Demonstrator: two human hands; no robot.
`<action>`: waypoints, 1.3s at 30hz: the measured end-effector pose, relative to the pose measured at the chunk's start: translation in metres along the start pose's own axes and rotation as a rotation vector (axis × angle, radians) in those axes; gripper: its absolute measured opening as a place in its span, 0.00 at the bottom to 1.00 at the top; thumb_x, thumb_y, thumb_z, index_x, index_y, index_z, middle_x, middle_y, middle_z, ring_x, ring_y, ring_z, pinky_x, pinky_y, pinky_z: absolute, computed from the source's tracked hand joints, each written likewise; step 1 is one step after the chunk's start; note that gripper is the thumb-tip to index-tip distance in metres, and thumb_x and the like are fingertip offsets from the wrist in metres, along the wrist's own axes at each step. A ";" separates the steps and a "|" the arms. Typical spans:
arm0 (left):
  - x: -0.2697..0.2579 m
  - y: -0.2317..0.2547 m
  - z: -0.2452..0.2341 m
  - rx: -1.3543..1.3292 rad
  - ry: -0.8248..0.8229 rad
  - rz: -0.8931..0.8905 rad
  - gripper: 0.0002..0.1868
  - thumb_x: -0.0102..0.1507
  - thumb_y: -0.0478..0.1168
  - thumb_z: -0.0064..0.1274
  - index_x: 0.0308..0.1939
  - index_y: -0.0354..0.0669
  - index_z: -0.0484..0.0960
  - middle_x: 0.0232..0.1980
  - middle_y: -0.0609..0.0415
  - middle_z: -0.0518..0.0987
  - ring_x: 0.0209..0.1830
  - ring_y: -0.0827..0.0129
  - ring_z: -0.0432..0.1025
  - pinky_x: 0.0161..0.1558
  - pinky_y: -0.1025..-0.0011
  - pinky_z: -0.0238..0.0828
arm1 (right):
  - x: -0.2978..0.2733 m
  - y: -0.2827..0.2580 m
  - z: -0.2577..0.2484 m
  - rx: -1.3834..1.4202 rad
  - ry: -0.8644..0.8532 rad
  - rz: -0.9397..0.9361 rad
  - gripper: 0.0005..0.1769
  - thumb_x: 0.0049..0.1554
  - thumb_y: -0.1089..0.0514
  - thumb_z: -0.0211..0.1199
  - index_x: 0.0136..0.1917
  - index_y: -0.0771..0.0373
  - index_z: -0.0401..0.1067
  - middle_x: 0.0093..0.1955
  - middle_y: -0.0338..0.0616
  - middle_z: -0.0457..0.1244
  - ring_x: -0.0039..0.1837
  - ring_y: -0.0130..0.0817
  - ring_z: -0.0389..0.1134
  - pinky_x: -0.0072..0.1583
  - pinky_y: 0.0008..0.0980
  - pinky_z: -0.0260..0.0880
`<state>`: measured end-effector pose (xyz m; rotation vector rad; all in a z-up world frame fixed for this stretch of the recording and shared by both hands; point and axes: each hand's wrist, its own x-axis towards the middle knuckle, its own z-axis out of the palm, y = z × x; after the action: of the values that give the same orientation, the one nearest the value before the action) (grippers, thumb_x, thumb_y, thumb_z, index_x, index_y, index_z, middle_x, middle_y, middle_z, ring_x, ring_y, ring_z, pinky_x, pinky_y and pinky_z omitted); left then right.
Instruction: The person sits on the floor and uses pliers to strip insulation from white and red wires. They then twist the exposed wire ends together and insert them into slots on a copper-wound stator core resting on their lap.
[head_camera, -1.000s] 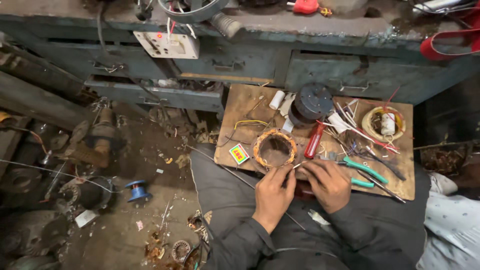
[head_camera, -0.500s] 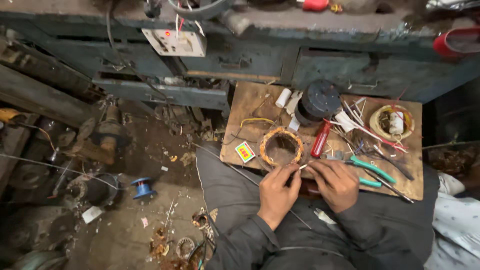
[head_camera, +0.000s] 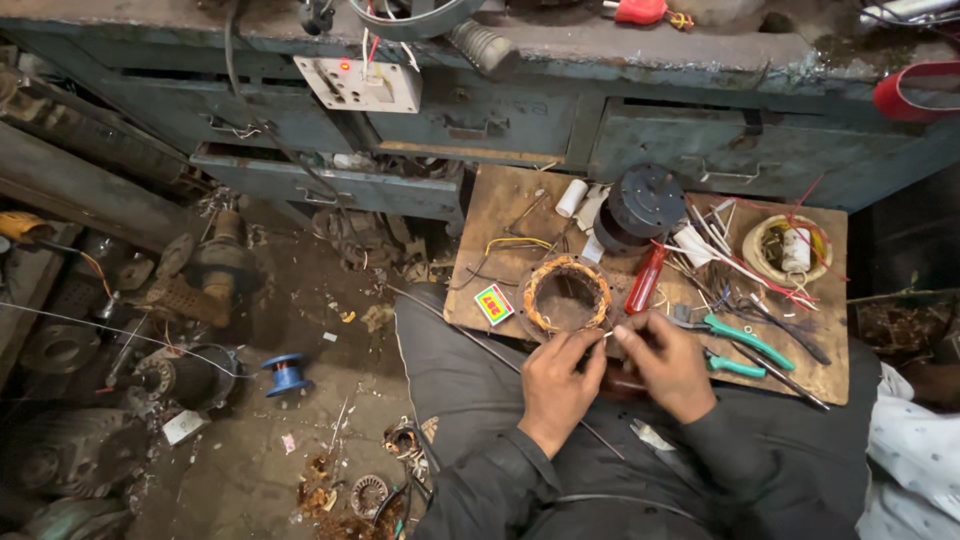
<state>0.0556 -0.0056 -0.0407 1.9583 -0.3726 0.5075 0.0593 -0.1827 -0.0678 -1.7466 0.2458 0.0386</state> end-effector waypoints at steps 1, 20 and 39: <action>0.001 0.000 0.000 0.002 0.002 -0.002 0.07 0.61 0.34 0.61 0.44 0.44 0.84 0.40 0.52 0.82 0.36 0.55 0.78 0.39 0.63 0.75 | 0.005 0.009 -0.002 0.292 -0.068 0.314 0.08 0.61 0.56 0.64 0.47 0.63 0.72 0.34 0.40 0.63 0.31 0.30 0.62 0.34 0.29 0.60; 0.001 0.001 0.000 0.004 -0.001 -0.009 0.07 0.62 0.34 0.61 0.43 0.43 0.84 0.38 0.51 0.81 0.35 0.54 0.78 0.38 0.62 0.74 | -0.011 -0.003 0.004 -0.358 0.172 -0.446 0.08 0.61 0.56 0.65 0.49 0.62 0.72 0.42 0.43 0.65 0.38 0.37 0.66 0.40 0.32 0.63; 0.000 -0.002 0.002 -0.003 -0.003 -0.007 0.07 0.62 0.34 0.61 0.44 0.43 0.84 0.38 0.51 0.81 0.35 0.53 0.77 0.38 0.62 0.74 | -0.025 -0.041 0.007 -0.939 0.308 -0.915 0.12 0.56 0.60 0.65 0.54 0.61 0.75 0.49 0.44 0.68 0.48 0.43 0.69 0.49 0.37 0.67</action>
<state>0.0569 -0.0064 -0.0426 1.9575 -0.3679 0.4987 0.0431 -0.1658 -0.0251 -2.6393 -0.4486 -0.9116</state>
